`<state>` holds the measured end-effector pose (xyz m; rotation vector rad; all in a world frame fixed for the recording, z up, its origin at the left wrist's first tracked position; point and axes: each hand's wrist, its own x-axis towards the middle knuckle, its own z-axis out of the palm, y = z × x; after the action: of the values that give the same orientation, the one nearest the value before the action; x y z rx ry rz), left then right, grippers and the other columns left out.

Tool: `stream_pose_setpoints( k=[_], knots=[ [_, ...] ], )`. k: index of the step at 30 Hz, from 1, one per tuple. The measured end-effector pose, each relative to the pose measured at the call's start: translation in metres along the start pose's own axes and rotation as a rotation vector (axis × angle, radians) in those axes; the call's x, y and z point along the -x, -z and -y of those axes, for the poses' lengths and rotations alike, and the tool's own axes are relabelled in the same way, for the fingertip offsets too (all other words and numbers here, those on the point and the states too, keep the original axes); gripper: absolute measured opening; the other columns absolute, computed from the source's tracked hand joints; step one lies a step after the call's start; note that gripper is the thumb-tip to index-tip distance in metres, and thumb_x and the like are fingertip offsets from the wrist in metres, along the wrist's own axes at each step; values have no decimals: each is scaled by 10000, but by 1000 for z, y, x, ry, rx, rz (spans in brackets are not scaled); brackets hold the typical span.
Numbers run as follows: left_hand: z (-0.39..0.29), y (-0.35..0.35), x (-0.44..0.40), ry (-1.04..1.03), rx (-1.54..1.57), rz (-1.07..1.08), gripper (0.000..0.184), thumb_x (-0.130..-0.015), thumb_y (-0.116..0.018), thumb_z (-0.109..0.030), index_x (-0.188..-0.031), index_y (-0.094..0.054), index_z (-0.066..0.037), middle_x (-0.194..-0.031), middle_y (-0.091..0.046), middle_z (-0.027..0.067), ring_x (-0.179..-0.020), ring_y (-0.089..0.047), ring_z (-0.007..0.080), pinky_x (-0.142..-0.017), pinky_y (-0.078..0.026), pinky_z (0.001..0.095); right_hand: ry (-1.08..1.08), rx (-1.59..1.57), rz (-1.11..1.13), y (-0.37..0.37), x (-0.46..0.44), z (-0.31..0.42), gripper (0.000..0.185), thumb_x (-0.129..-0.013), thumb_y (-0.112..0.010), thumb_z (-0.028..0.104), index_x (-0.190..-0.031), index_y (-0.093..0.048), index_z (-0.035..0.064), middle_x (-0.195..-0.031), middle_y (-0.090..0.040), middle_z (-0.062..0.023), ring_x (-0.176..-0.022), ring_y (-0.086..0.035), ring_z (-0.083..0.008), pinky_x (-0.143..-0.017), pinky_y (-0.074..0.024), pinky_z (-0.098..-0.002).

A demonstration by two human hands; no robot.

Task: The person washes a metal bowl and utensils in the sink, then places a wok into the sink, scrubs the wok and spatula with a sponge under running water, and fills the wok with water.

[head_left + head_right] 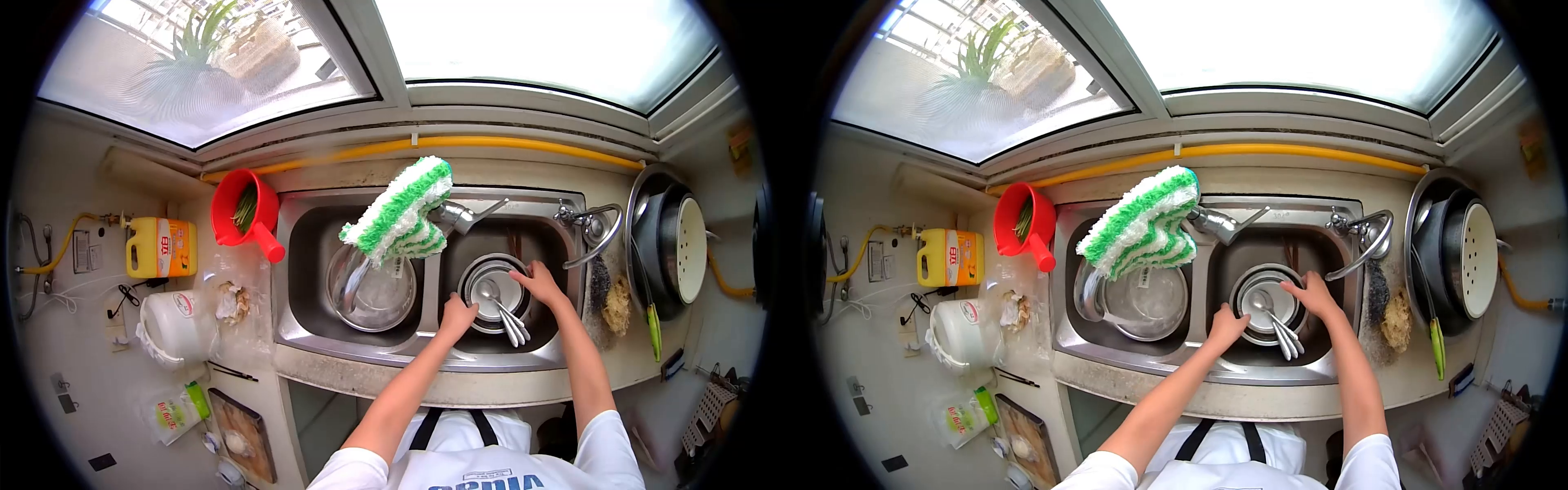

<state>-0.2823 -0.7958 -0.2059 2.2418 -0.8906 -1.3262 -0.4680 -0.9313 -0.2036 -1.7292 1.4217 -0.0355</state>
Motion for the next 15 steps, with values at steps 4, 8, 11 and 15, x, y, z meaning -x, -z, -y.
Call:
stream_pose_setpoints(
  k=[4, 8, 11, 15],
  knots=[
    [-20, 15, 29, 1, 114, 60, 518, -679, -686, -243, -923, -419, 128, -825, -569, 324, -822, -585, 423, -712, -482, 422, 26, 13, -82, 16, 25, 9, 540, -723, -651, 487, -717, -482, -26, -727, -503, -149, -667, -471, -228, -613, -398, -343],
    [-45, 45, 71, -131, 52, 19, 493, -706, -675, -296, -853, -413, 96, -800, -561, 330, -802, -571, 448, -698, -468, 438, 20, 14, -125, 48, 61, 51, 508, -747, -640, 452, -696, -457, -18, -692, -476, -125, -633, -437, -196, -591, -383, -329],
    [-48, 67, 97, -151, 195, 50, 489, -713, -677, -332, -815, -412, 67, -775, -559, 321, -767, -573, 443, -665, -455, 437, -22, 58, -123, 75, 92, 104, 561, -731, -635, 503, -709, -473, -33, -706, -498, -154, -650, -478, -239, -619, -407, -348],
    [-51, 119, 132, -132, 235, 32, 509, -714, -668, -378, -813, -428, 60, -773, -558, 303, -767, -564, 432, -680, -445, 435, -45, 75, -114, 78, 120, 163, 569, -733, -632, 507, -700, -469, -37, -697, -503, -154, -637, -475, -226, -609, -407, -347]
  ],
)
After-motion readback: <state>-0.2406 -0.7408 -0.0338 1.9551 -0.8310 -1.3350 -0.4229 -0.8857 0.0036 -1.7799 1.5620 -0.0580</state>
